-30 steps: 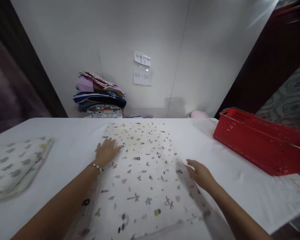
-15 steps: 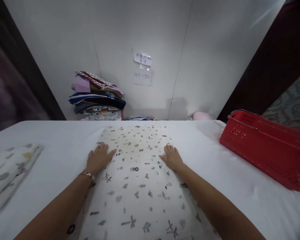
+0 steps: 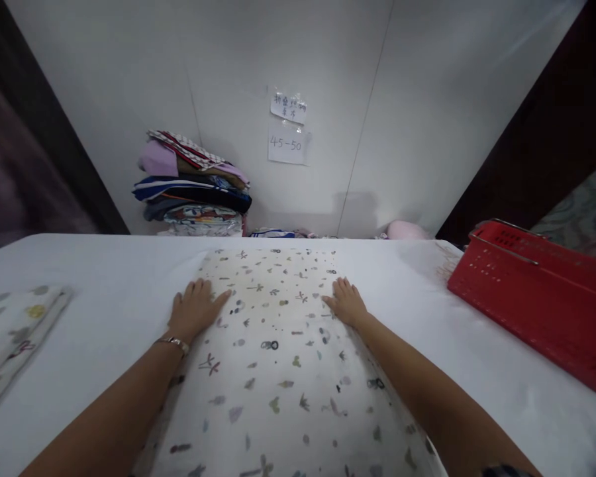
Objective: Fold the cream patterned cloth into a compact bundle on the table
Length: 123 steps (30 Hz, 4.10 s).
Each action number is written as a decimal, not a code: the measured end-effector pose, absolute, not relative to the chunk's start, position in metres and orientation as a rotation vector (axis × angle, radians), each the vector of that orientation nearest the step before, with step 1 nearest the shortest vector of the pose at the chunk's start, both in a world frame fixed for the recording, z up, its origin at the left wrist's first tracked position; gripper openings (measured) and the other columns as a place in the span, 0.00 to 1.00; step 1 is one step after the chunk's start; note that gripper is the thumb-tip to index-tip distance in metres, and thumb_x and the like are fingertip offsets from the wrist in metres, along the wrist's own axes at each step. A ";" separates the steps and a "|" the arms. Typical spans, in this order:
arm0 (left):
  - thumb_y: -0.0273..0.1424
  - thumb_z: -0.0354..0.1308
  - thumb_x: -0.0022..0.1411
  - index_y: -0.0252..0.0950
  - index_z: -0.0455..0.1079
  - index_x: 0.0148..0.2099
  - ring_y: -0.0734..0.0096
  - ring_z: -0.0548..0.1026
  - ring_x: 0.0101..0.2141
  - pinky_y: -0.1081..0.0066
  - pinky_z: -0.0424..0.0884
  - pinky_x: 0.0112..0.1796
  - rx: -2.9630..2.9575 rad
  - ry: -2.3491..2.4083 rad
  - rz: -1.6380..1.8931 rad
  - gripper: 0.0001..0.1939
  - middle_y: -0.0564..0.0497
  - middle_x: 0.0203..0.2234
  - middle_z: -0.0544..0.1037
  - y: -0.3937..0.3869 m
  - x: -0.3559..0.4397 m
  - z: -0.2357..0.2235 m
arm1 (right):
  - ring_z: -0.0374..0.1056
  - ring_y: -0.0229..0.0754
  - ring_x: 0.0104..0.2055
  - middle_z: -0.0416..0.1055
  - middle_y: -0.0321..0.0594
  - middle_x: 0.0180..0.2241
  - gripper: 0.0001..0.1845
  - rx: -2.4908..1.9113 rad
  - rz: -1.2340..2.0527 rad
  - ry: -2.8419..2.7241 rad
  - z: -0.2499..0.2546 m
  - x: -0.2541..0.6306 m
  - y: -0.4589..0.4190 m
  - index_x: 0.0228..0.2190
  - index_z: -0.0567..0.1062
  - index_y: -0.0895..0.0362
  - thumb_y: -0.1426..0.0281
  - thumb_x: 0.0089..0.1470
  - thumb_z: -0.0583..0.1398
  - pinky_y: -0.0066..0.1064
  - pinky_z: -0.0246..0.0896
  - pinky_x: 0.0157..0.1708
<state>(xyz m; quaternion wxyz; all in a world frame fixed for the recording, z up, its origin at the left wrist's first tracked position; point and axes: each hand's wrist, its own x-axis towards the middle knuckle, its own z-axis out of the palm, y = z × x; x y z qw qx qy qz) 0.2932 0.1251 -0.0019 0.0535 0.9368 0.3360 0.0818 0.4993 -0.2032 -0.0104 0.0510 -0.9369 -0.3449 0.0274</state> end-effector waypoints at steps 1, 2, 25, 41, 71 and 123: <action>0.53 0.37 0.58 0.27 0.58 0.60 0.46 0.51 0.60 0.47 0.49 0.56 2.846 1.026 0.252 0.40 0.35 0.61 0.56 0.124 0.293 -0.002 | 0.34 0.53 0.67 0.40 0.52 0.65 0.40 -2.852 0.106 -1.043 -0.010 0.501 -0.202 0.61 0.51 0.64 0.48 0.59 0.39 0.44 0.33 0.61; 0.53 0.37 0.58 0.27 0.58 0.60 0.46 0.51 0.60 0.47 0.49 0.56 2.846 1.031 0.260 0.40 0.35 0.61 0.56 0.122 0.293 -0.002 | 0.34 0.53 0.67 0.40 0.51 0.65 0.40 -2.854 0.129 -1.035 -0.008 0.504 -0.199 0.61 0.51 0.64 0.48 0.59 0.39 0.44 0.33 0.61; 0.52 0.37 0.60 0.28 0.54 0.63 0.50 0.49 0.62 0.48 0.48 0.57 2.844 1.072 0.237 0.39 0.38 0.63 0.54 0.121 0.293 -0.005 | 0.27 0.49 0.67 0.33 0.46 0.66 0.43 -2.898 0.207 -0.903 0.005 0.567 -0.140 0.63 0.45 0.63 0.46 0.57 0.37 0.45 0.27 0.62; 0.54 0.37 0.60 0.30 0.50 0.65 0.51 0.44 0.64 0.50 0.46 0.59 2.757 1.097 0.084 0.41 0.40 0.65 0.48 0.123 0.294 0.003 | 0.30 0.47 0.67 0.37 0.44 0.66 0.41 -2.701 0.305 -1.294 0.022 0.442 -0.213 0.63 0.47 0.61 0.47 0.58 0.38 0.45 0.26 0.63; 0.48 0.41 0.61 0.34 0.62 0.60 0.59 0.50 0.63 0.61 0.51 0.60 2.653 0.721 0.281 0.32 0.44 0.63 0.55 -0.015 0.058 0.013 | 0.40 0.45 0.66 0.49 0.44 0.64 0.31 -2.582 0.096 -1.035 0.004 0.308 -0.388 0.60 0.58 0.57 0.55 0.60 0.44 0.44 0.38 0.63; 0.35 0.50 0.59 0.33 0.60 0.55 0.77 0.64 0.16 0.75 0.60 0.21 1.673 1.170 0.340 0.22 0.58 0.17 0.67 -0.075 -0.003 0.038 | 0.68 0.44 0.23 0.73 0.37 0.24 0.36 -2.499 0.354 -0.374 0.004 0.298 -0.457 0.44 0.68 0.54 0.43 0.40 0.56 0.33 0.62 0.24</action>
